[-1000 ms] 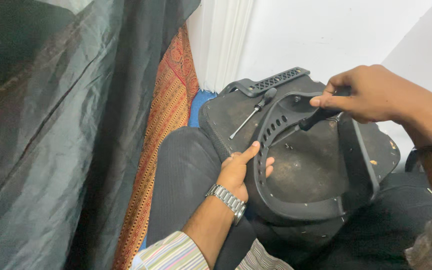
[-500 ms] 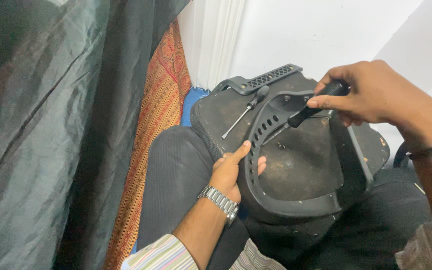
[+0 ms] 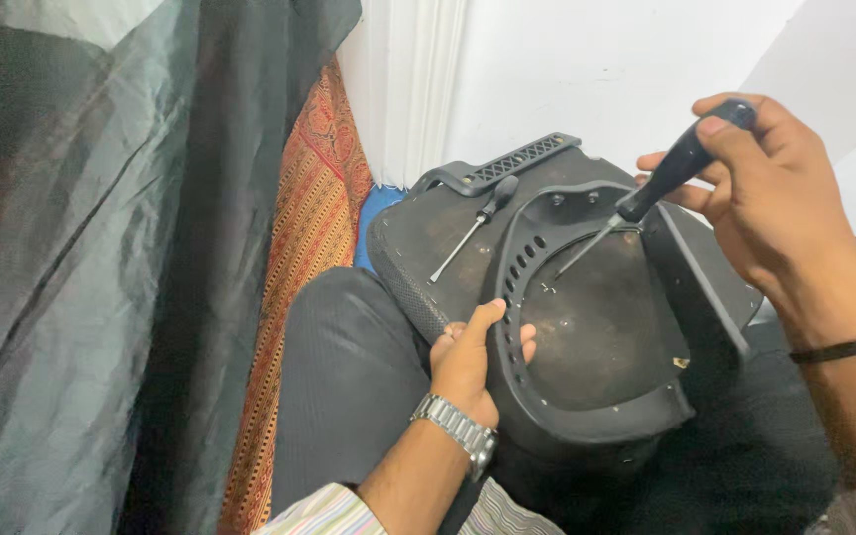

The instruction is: The person uses a screwdriver to attach a black plastic frame to a chair seat by inserting and tightening screws. The person holds the frame in place with one hand while turning the screwdriver with the other.

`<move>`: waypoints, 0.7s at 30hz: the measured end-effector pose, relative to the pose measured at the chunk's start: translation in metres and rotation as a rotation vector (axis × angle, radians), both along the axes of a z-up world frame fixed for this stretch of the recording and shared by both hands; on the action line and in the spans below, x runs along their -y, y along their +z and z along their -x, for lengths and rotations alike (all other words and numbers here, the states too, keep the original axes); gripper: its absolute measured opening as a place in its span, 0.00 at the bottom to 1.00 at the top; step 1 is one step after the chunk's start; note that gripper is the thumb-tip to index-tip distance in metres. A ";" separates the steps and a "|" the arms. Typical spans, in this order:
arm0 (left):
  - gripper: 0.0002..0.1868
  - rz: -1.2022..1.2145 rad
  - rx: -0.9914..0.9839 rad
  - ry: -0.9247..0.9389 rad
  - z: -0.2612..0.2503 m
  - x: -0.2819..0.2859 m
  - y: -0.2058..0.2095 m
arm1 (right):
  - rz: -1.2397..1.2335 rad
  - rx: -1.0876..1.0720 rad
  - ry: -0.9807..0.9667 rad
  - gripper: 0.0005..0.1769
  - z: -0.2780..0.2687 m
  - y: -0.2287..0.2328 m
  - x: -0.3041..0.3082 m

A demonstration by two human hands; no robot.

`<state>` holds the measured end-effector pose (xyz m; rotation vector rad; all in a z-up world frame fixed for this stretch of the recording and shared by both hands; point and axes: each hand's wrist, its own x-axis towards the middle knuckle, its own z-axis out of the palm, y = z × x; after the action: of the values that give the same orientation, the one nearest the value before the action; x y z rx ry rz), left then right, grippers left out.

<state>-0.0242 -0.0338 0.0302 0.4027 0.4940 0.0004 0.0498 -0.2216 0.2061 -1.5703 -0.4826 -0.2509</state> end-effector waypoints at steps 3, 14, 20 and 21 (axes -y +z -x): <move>0.22 0.018 -0.034 0.072 0.013 0.025 0.003 | -0.009 0.117 0.118 0.10 0.001 -0.014 0.005; 0.21 -0.049 -0.165 0.140 0.020 0.075 0.003 | 0.756 -0.736 0.090 0.33 0.007 -0.082 -0.037; 0.32 -0.219 -0.286 -0.077 0.013 0.067 0.000 | 0.878 -0.647 0.126 0.24 0.008 -0.104 -0.038; 0.34 -0.236 -0.335 -0.107 0.006 0.062 0.003 | 0.897 -0.627 0.115 0.23 0.010 -0.106 -0.038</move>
<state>-0.0301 -0.0954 0.0328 0.6653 0.8057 -0.1146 0.0394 -0.1837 0.1003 -2.3442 -0.1747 0.6255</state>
